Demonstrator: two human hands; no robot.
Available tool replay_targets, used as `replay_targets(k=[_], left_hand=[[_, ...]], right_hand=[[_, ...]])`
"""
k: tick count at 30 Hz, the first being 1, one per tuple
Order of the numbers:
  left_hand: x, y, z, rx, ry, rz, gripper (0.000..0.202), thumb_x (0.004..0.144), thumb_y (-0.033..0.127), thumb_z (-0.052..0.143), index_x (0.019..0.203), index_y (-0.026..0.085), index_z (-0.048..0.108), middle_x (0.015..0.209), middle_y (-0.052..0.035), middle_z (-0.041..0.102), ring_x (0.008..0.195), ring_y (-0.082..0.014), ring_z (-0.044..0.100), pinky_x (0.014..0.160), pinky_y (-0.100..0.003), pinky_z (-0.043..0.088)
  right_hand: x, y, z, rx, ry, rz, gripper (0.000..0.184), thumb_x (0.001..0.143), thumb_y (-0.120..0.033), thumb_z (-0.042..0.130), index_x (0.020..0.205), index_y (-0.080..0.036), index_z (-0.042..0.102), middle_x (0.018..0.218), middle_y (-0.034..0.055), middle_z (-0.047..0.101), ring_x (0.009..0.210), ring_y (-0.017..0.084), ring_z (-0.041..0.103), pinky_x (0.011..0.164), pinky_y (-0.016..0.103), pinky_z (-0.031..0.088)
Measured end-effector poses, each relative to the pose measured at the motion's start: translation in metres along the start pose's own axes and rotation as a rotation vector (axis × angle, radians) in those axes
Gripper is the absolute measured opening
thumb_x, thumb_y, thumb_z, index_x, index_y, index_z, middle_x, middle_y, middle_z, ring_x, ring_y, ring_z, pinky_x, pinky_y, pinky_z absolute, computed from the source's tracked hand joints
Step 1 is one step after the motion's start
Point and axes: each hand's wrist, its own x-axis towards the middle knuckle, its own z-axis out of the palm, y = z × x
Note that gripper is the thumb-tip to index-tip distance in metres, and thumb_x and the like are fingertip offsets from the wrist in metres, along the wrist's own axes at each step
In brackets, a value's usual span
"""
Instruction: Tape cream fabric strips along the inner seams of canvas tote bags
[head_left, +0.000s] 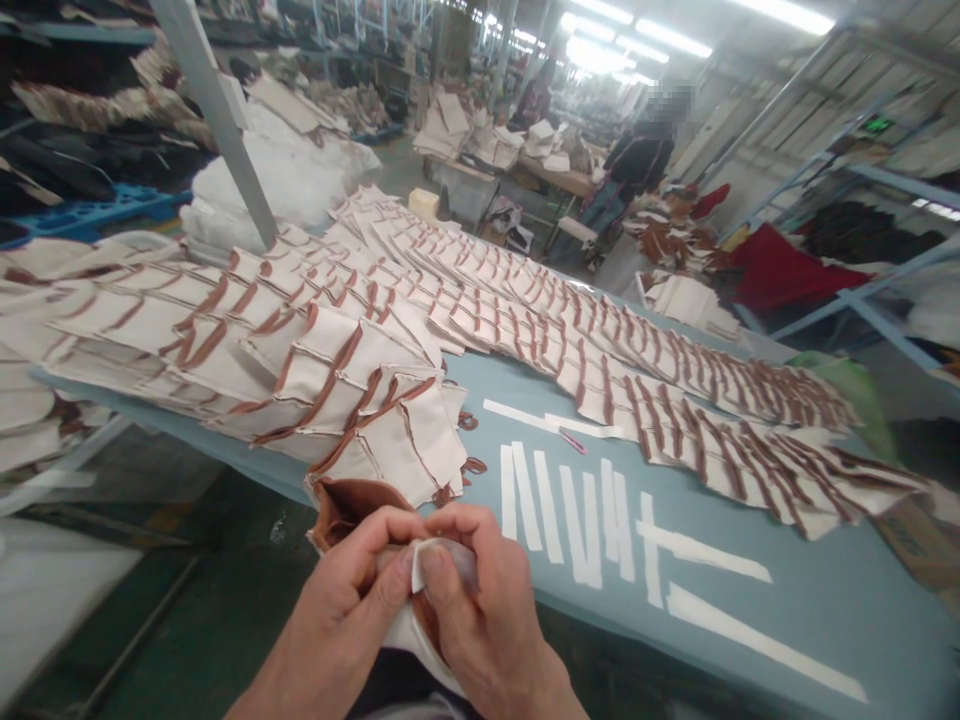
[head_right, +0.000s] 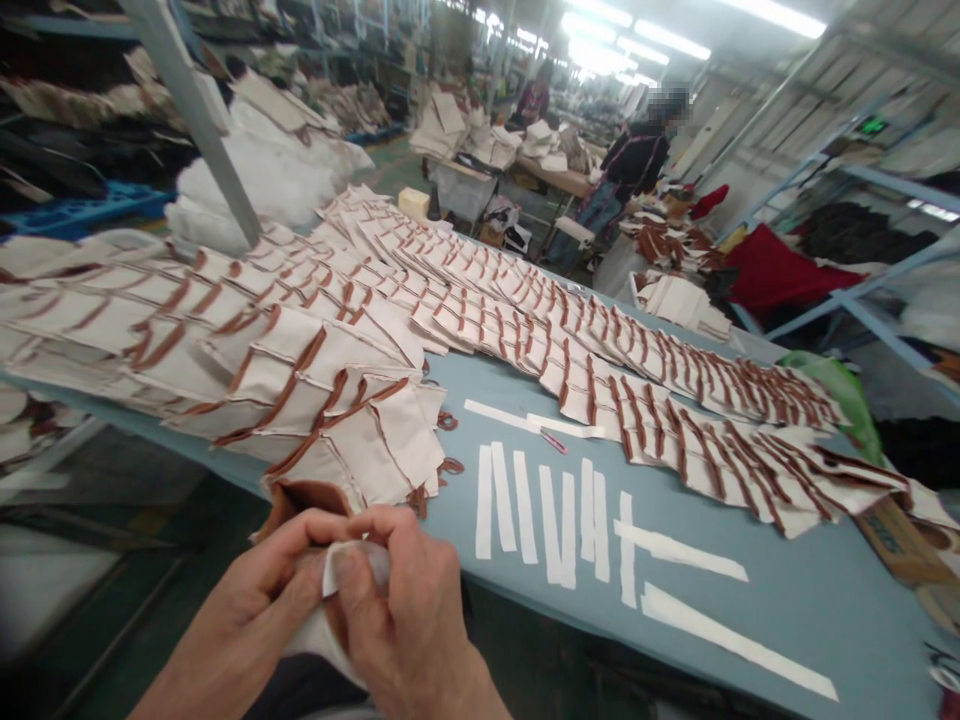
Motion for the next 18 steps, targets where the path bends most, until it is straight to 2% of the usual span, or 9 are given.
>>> replay_targets(k=[3,6,10,13,15,18], left_hand=[[-0.001,-0.003,0.000,-0.072,-0.021,-0.074,0.045,0.102,0.063,0.065,0.118,0.021,0.069,0.083,-0.0030,0.079,0.067,-0.0185,0.068,0.061,-0.023,0.052],[0.000,-0.001,0.000,-0.058,-0.013,-0.099,0.049,0.100,0.066,0.065,0.117,0.020,0.068,0.085,-0.0035,0.080,0.065,-0.0186,0.069,0.059,-0.023,0.052],[0.001,0.003,-0.002,0.087,0.081,-0.026,0.046,0.100,0.066,0.064,0.113,0.023,0.070,0.089,-0.0020,0.080,0.073,-0.0188,0.071,0.067,-0.023,0.055],[0.000,0.004,-0.004,0.103,0.151,-0.032,0.048,0.096,0.069,0.068,0.112,0.024,0.067,0.082,0.0019,0.074,0.065,-0.0147,0.061,0.058,-0.020,0.048],[0.000,0.002,-0.005,0.028,0.166,-0.127,0.055,0.089,0.075,0.073,0.107,0.024,0.064,0.074,0.0053,0.065,0.059,-0.0123,0.052,0.052,-0.019,0.041],[-0.003,-0.003,-0.010,-0.105,0.119,-0.314,0.068,0.076,0.085,0.079,0.094,0.023,0.057,0.063,0.0098,0.049,0.053,-0.0095,0.039,0.049,-0.017,0.032]], right_hand=[[-0.007,-0.003,-0.006,-0.056,-0.058,-0.024,0.027,0.106,-0.031,0.056,0.128,-0.027,0.071,0.111,0.0055,0.082,0.091,0.021,0.078,0.083,0.031,0.059],[-0.008,-0.006,-0.012,-0.115,-0.119,-0.004,0.033,0.105,-0.027,0.055,0.135,-0.030,0.070,0.117,0.0030,0.082,0.096,0.020,0.078,0.088,0.031,0.057],[0.002,-0.008,-0.018,-0.073,-0.197,-0.052,0.030,0.107,-0.027,0.052,0.130,-0.023,0.071,0.120,0.0060,0.083,0.108,0.021,0.078,0.096,0.031,0.055],[0.007,-0.006,-0.017,-0.046,-0.205,-0.011,0.020,0.106,-0.031,0.057,0.113,-0.020,0.072,0.106,0.0066,0.083,0.096,0.020,0.079,0.086,0.028,0.055],[0.007,-0.003,-0.011,-0.021,-0.190,0.057,0.017,0.104,-0.033,0.059,0.101,-0.021,0.071,0.095,0.0045,0.081,0.085,0.019,0.076,0.078,0.028,0.053],[0.000,0.004,0.002,0.016,-0.169,0.128,0.017,0.102,-0.033,0.060,0.092,-0.022,0.069,0.084,0.0025,0.077,0.074,0.017,0.071,0.071,0.028,0.049]])
